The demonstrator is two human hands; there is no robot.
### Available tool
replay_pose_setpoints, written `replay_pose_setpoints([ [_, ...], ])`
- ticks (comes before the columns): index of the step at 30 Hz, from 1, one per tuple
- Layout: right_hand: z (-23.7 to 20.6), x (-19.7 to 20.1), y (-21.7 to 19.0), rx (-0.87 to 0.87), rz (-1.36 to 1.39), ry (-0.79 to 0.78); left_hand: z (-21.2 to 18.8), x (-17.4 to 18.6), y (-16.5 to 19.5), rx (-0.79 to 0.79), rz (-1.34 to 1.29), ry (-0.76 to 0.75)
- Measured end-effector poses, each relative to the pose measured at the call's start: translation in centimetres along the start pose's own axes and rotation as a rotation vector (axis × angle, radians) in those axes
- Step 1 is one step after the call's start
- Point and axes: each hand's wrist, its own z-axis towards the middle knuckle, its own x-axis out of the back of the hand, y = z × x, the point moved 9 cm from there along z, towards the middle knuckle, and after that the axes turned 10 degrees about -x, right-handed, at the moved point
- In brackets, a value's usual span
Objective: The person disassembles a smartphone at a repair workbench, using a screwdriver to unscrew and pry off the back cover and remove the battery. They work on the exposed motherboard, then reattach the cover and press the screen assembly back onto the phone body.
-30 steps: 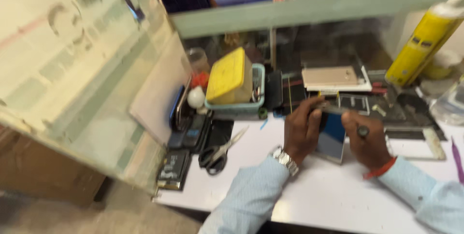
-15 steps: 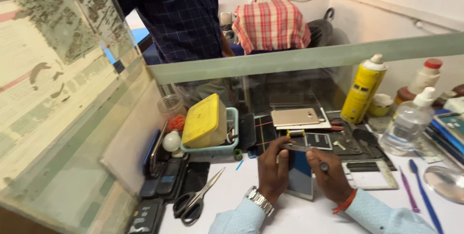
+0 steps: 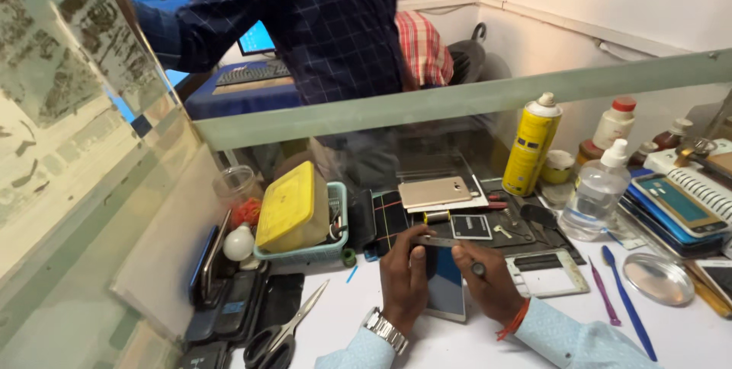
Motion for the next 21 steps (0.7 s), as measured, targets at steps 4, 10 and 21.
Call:
replay_pose_setpoints([
  [4,0.1,0.3,-0.7,0.004,0.048,-0.024,0.2,0.0,0.2,-0.003,-0.008,0.013],
  [10,-0.2,0.4,-1.2,0.046,0.028,-0.014,-0.2,-0.4,-0.8,0.048,0.027,-0.016],
  [21,-0.5,0.7,-1.9,0.070,0.083,-0.044,-0.4,-0.8,-0.8,0.010,0.055,-0.009],
])
